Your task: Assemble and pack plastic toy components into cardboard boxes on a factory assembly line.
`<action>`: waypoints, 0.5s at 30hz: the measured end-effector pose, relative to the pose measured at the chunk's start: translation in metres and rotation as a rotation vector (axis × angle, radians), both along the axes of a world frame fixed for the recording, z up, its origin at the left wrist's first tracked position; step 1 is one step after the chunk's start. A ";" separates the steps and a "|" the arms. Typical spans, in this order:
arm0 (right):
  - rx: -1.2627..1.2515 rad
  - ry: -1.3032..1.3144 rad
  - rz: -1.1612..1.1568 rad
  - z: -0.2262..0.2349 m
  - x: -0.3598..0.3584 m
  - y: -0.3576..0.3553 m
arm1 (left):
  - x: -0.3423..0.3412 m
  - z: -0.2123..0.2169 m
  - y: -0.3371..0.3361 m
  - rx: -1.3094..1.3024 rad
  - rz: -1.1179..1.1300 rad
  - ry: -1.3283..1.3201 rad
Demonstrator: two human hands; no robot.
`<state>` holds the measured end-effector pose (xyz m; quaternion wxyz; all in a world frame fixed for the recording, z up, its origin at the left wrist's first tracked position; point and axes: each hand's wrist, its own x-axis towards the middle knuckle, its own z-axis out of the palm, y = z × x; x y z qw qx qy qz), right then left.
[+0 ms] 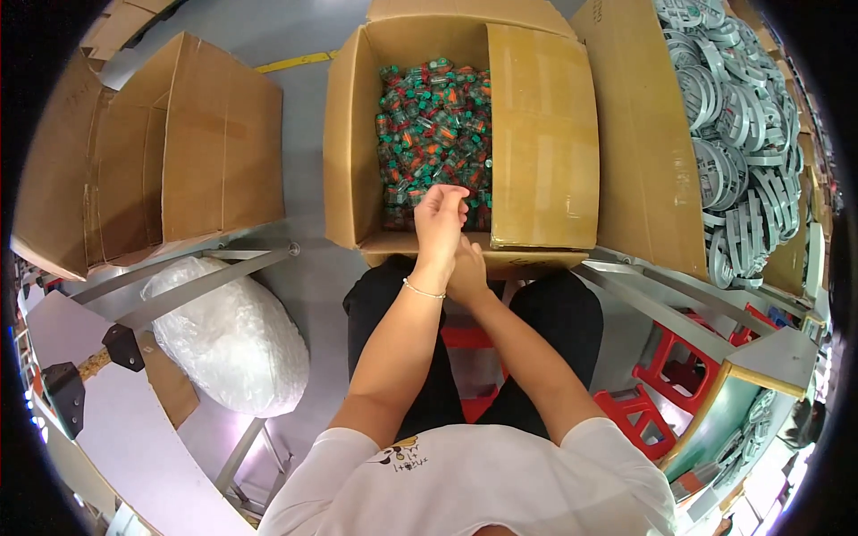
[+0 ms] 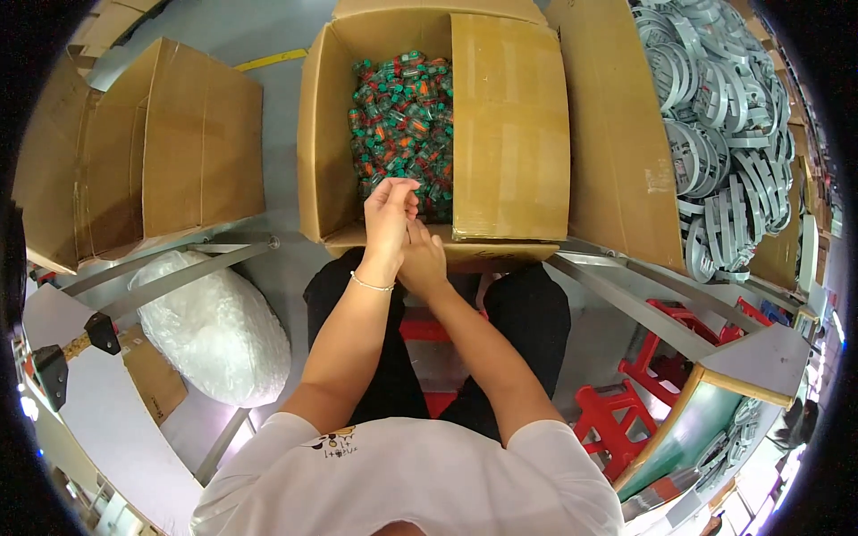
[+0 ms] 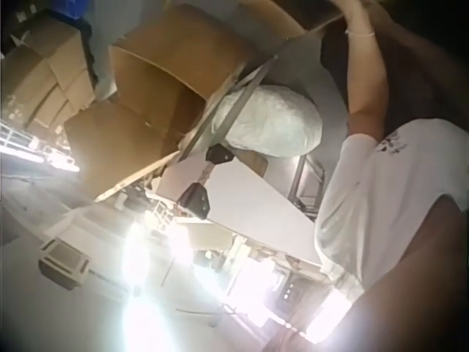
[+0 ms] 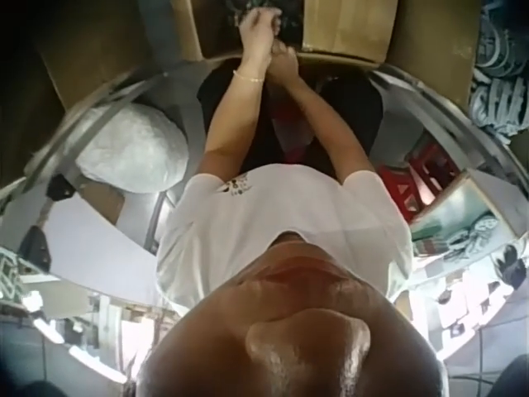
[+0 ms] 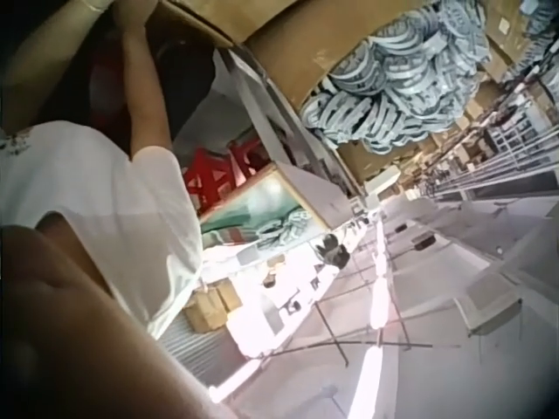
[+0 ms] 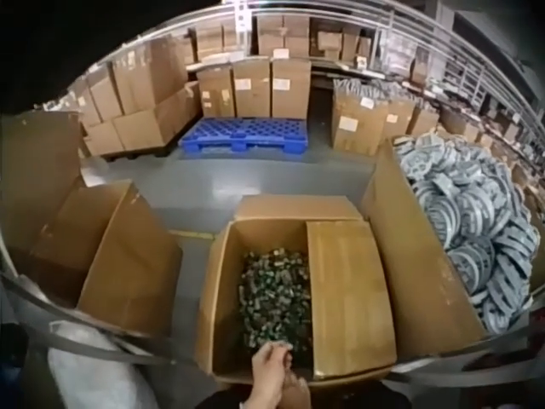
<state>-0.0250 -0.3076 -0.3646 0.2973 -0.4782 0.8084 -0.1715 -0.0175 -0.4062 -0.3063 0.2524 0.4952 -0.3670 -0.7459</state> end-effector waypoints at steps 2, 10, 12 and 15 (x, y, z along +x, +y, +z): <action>0.227 -0.039 0.065 0.011 -0.012 -0.010 | -0.006 -0.003 0.003 -0.018 -0.006 0.002; -0.223 0.163 -0.297 -0.025 -0.016 0.000 | -0.017 -0.011 0.010 0.011 0.001 0.026; -0.224 0.171 -0.311 -0.017 -0.019 0.002 | -0.018 -0.014 0.011 -0.001 0.016 0.033; -0.238 0.184 -0.337 0.005 -0.028 -0.001 | -0.017 -0.016 0.008 -0.040 0.046 0.045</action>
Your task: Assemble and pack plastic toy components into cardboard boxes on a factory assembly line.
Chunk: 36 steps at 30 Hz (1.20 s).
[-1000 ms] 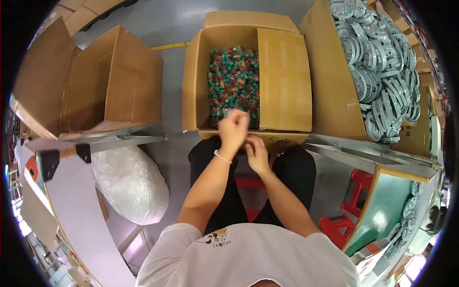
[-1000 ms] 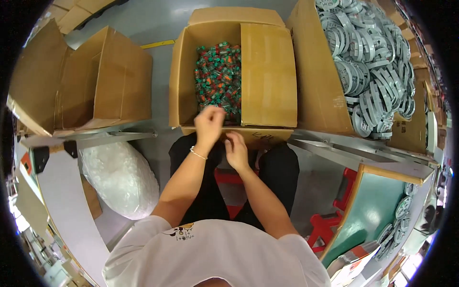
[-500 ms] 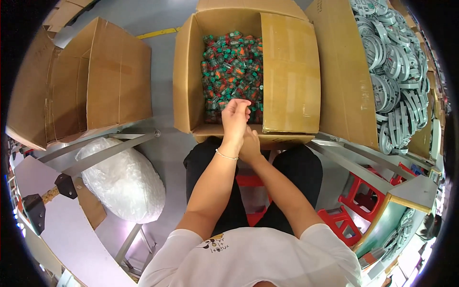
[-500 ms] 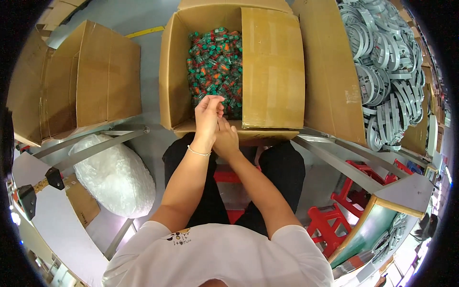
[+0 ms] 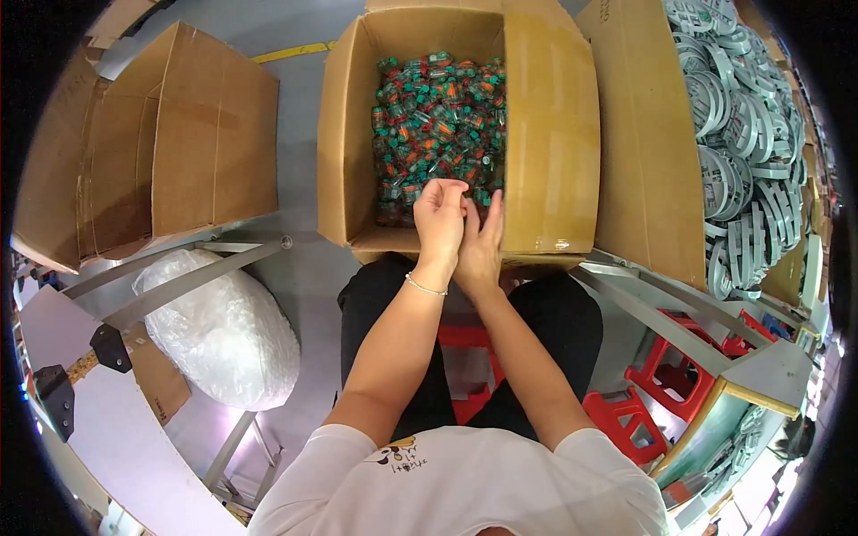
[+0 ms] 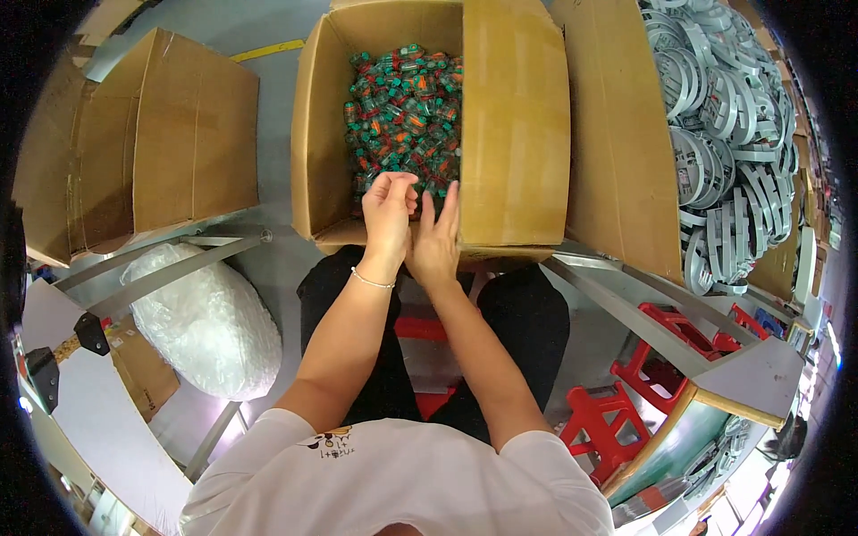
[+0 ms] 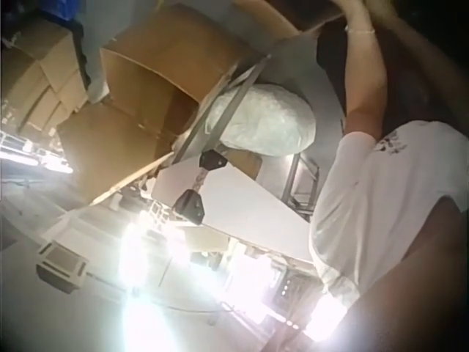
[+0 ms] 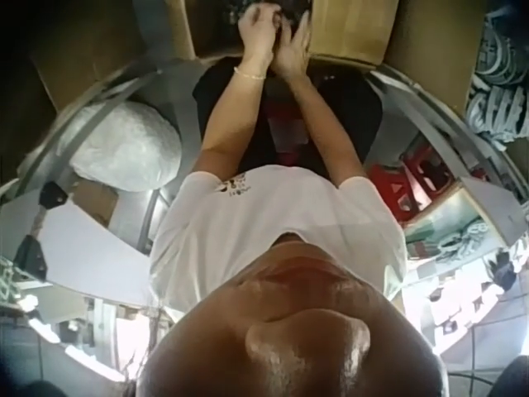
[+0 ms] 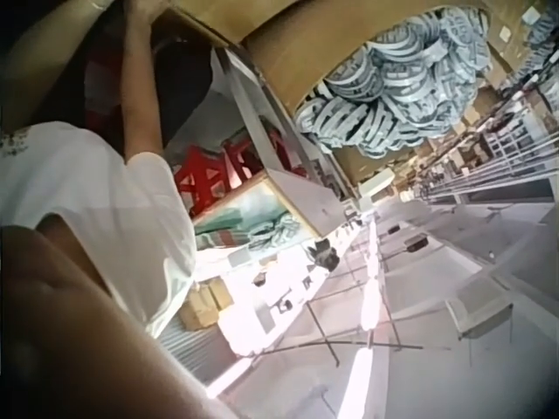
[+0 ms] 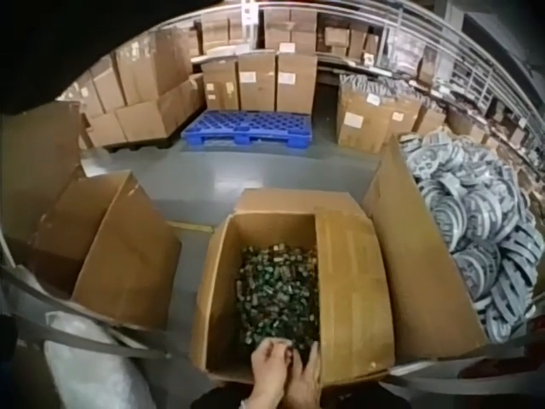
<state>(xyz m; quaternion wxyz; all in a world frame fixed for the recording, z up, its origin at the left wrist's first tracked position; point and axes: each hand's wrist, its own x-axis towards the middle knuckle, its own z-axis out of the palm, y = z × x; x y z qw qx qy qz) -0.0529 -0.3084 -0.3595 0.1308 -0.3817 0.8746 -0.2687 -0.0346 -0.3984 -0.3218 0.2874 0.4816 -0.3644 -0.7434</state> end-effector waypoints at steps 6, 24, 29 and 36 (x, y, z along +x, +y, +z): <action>-0.238 0.335 -0.227 0.048 -0.081 0.020 | 0.003 0.005 -0.001 -0.041 0.014 -0.055; 0.058 0.647 -0.220 -0.033 -0.231 0.053 | -0.005 0.005 0.012 -0.041 -0.154 -0.096; 0.162 0.599 -0.118 -0.061 -0.246 0.047 | -0.012 0.007 0.013 -0.047 -0.211 -0.116; 0.465 0.684 0.209 -0.114 -0.261 0.050 | -0.025 -0.019 0.028 -0.086 -0.299 -0.171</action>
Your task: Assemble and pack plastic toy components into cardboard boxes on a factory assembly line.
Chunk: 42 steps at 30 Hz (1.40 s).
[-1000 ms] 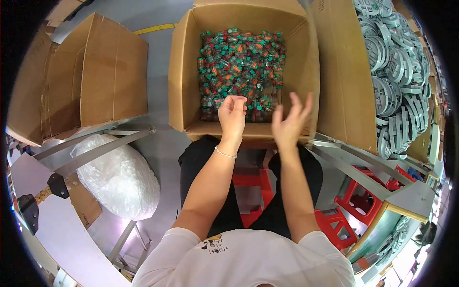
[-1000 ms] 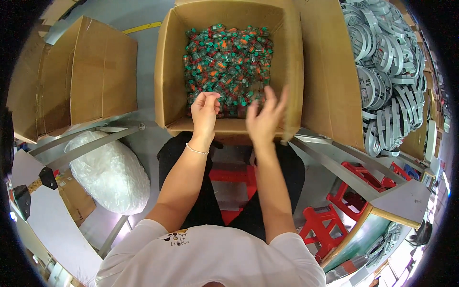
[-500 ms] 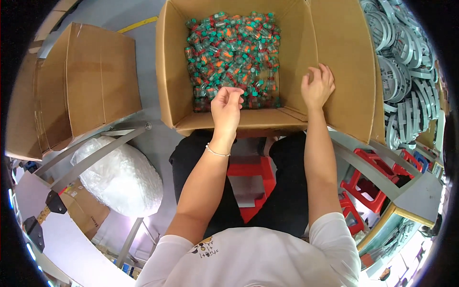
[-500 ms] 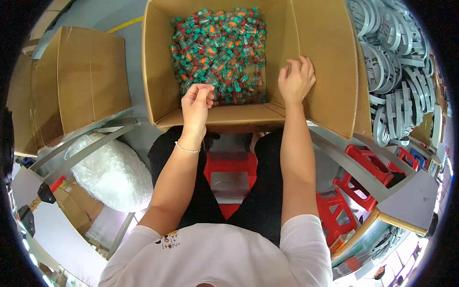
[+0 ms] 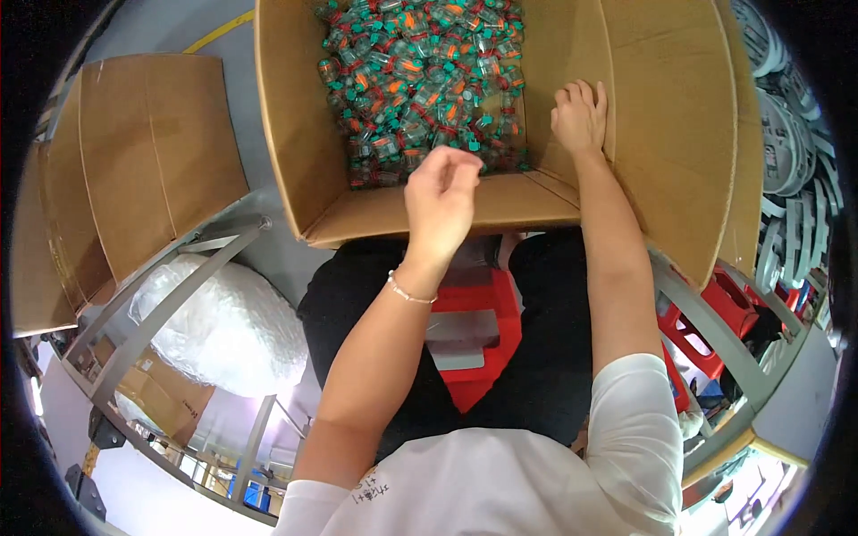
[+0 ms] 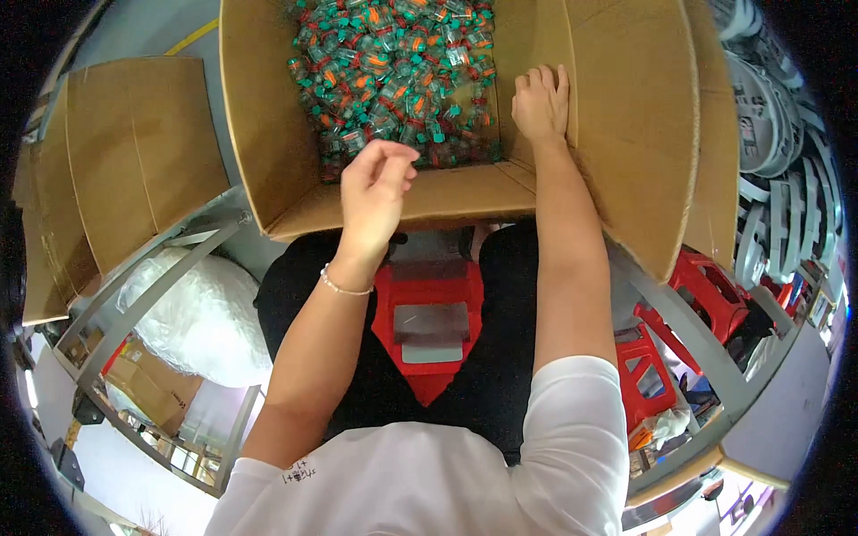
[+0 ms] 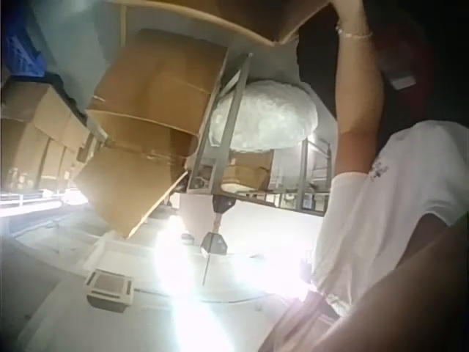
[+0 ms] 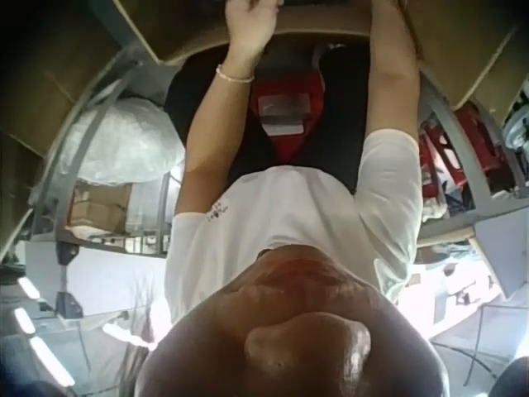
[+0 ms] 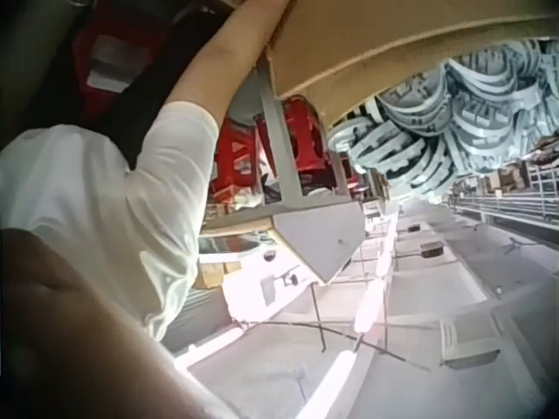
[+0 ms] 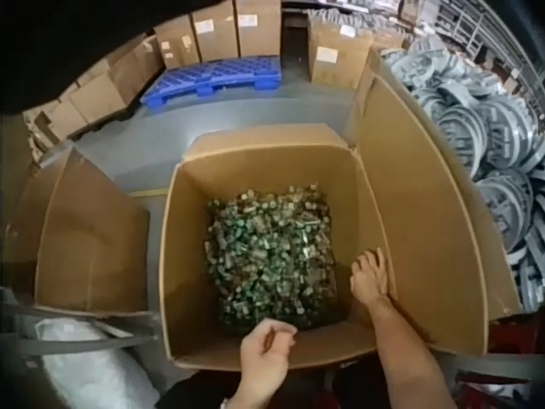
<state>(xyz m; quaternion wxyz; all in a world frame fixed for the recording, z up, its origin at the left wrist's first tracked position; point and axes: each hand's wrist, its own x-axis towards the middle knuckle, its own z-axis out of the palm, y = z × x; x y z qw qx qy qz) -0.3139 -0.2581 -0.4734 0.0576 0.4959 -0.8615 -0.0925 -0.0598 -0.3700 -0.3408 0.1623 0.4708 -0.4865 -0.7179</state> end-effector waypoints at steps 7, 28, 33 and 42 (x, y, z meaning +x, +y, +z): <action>0.148 -0.026 0.049 -0.045 -0.012 -0.002 | -0.049 -0.129 -0.025 -0.383 -0.413 -0.251; 0.280 -0.747 -0.280 -0.190 0.000 -0.006 | 0.087 -0.344 -0.139 0.113 -0.181 -1.301; 0.282 -1.141 -0.791 -0.201 0.012 -0.001 | 0.094 -0.350 -0.129 0.157 -0.065 -1.170; 0.286 -1.619 -0.715 -0.220 0.055 -0.007 | 0.072 -0.327 -0.120 0.147 -0.134 -1.216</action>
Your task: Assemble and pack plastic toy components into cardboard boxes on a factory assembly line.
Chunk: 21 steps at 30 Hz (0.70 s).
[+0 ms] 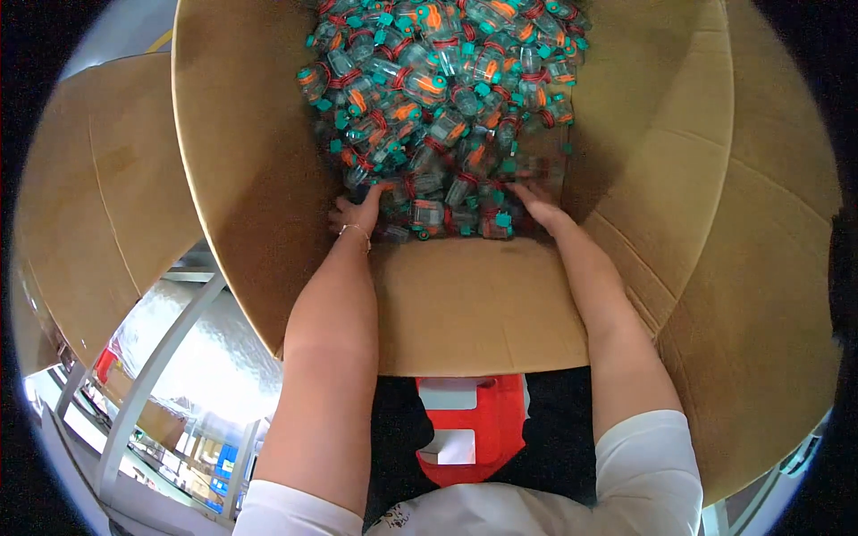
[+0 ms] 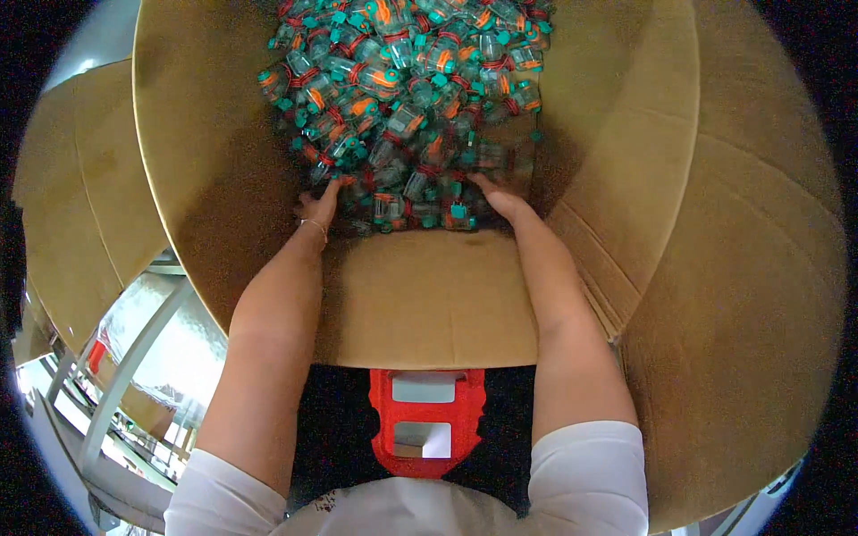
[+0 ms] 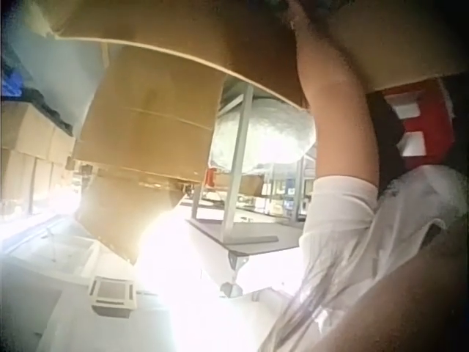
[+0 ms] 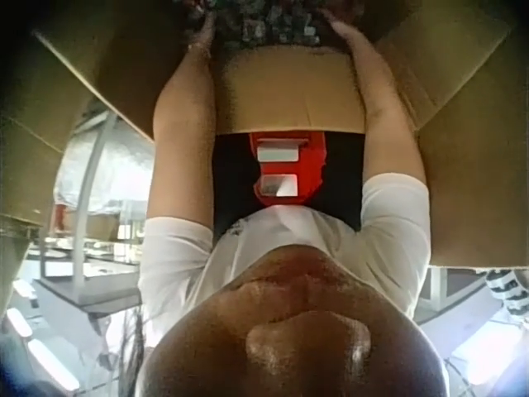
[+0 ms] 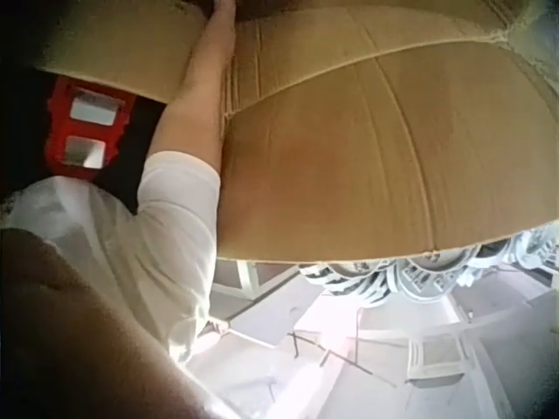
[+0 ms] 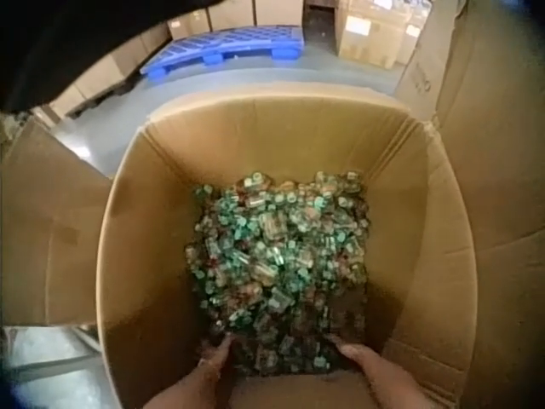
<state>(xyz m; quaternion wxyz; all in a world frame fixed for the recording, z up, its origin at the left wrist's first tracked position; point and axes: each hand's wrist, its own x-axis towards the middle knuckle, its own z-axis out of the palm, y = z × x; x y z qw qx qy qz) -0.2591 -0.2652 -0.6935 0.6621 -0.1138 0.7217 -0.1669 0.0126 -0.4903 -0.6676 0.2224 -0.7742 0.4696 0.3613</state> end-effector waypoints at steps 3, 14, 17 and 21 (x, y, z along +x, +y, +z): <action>0.022 0.074 0.004 -0.020 0.016 0.000 | -0.003 -0.011 0.006 -0.025 0.089 0.056; 0.207 -0.492 -0.590 0.012 0.030 -0.027 | -0.047 0.008 0.032 0.037 0.382 0.076; 0.195 -0.431 -0.616 0.030 0.036 -0.037 | -0.044 -0.005 0.037 0.069 0.512 0.413; 0.225 -0.385 -0.621 0.044 0.035 -0.047 | -0.068 -0.006 0.044 0.107 0.520 0.501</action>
